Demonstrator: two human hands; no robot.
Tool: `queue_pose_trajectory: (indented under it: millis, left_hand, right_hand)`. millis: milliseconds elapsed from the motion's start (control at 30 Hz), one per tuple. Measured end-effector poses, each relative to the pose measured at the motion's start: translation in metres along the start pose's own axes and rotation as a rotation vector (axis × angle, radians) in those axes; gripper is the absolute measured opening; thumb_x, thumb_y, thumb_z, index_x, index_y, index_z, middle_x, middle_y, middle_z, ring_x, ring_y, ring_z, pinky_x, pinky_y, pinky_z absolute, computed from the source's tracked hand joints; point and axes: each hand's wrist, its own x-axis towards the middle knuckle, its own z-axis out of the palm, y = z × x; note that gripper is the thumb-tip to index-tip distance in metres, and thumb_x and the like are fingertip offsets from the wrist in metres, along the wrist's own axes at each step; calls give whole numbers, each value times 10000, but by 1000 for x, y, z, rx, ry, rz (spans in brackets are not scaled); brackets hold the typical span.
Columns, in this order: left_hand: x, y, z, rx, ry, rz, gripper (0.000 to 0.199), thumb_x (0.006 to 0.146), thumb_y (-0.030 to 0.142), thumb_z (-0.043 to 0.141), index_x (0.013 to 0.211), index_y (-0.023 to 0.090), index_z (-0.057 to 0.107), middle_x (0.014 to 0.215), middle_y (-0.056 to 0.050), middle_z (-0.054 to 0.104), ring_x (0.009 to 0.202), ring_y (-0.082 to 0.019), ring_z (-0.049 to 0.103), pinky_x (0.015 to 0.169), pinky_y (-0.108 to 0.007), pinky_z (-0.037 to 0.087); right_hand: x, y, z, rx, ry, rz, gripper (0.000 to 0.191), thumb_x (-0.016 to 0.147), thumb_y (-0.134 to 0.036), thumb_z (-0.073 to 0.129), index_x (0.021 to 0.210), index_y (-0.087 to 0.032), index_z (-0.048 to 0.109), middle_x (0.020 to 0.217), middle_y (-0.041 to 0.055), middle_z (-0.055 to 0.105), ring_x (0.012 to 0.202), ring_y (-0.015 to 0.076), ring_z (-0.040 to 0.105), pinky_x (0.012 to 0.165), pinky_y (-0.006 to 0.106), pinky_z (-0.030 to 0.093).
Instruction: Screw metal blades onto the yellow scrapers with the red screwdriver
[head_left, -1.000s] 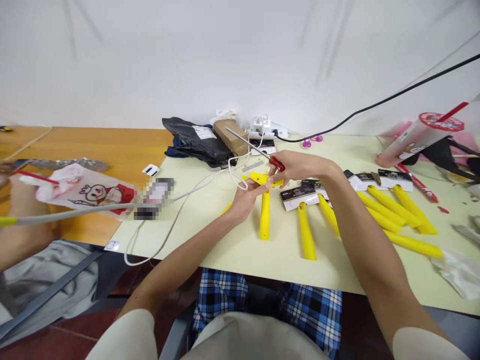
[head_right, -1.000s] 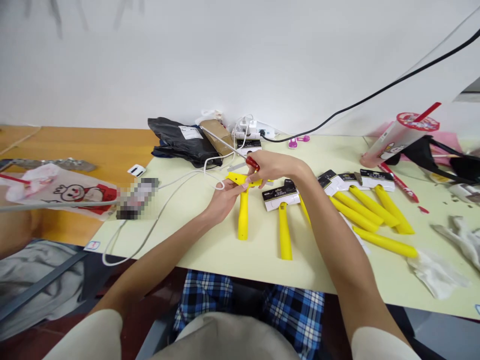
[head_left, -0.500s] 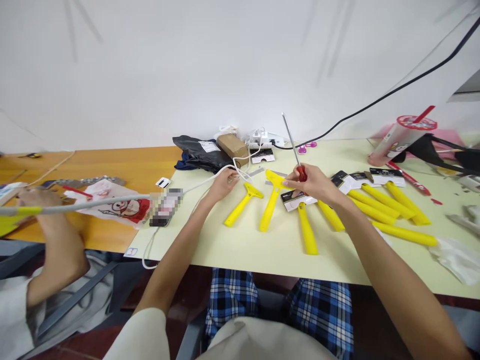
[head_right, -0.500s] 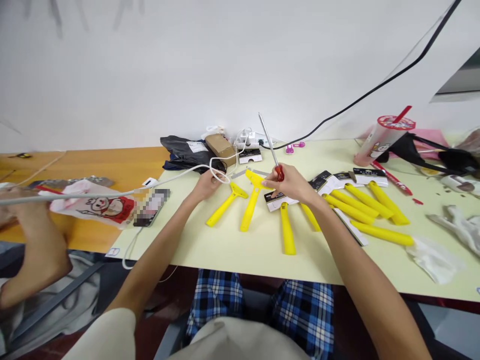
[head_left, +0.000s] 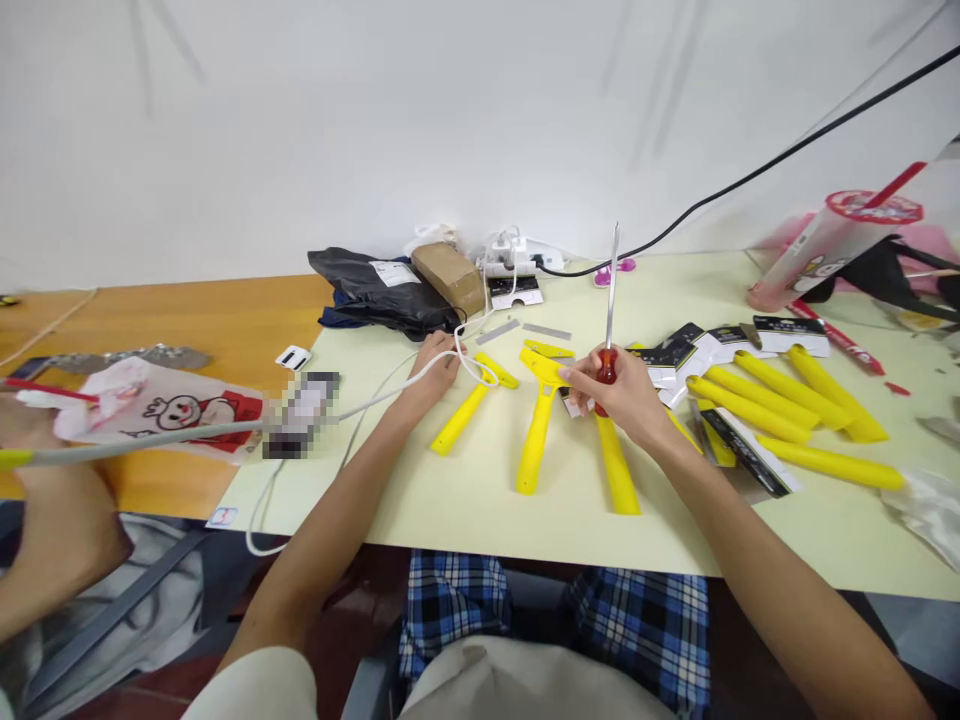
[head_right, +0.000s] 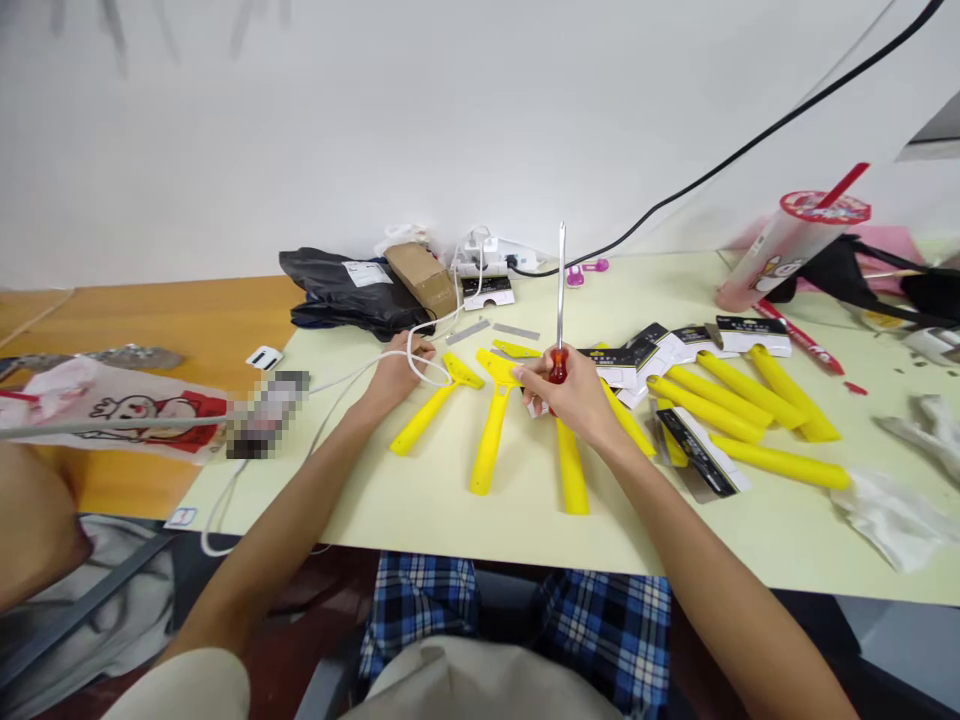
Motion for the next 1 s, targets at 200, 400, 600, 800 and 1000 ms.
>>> queue_pose_trajectory:
  millis: [200, 400, 600, 800, 1000]
  left_hand:
    - [-5, 2, -2, -41, -13, -25, 67, 1007, 182, 635, 984, 210, 691, 1090, -102, 708, 1007, -254, 669, 1011, -442, 570]
    - [-4, -1, -3, -87, -42, 25, 45, 1008, 177, 647, 980, 199, 674, 1060, -91, 713, 955, -232, 676, 937, -398, 583]
    - [-4, -3, 0, -70, -43, 66, 71, 1059, 217, 609, 1000, 211, 648, 1086, -95, 704, 992, -243, 664, 994, -430, 576]
    - [-3, 0, 0, -24, -70, 69, 128, 1096, 223, 532, 1006, 211, 622, 1099, -113, 685, 1048, -262, 646, 1045, -455, 550]
    - [-1, 6, -4, -64, -45, 0, 112, 1080, 219, 535, 1000, 221, 613, 1103, -105, 699, 1082, -265, 652, 1070, -450, 531]
  right_hand:
    - [-2, 8, 11, 1, -44, 64, 656, 802, -567, 985, 861, -284, 396, 913, 44, 834, 590, 177, 694, 514, 325, 507]
    - [0, 21, 14, -44, -140, 76, 598, 869, -543, 940, 851, -288, 400, 818, 30, 806, 558, 194, 690, 531, 354, 503]
    - [-2, 19, 15, -50, -144, 97, 610, 863, -554, 944, 854, -283, 396, 881, 49, 822, 595, 203, 727, 487, 326, 467]
    - [-3, 14, 17, -97, -150, 119, 607, 873, -613, 917, 867, -279, 411, 800, 41, 802, 576, 198, 715, 453, 291, 397]
    - [-4, 13, 17, -111, -160, 128, 615, 880, -641, 900, 875, -280, 402, 782, 38, 794, 587, 205, 724, 463, 297, 410]
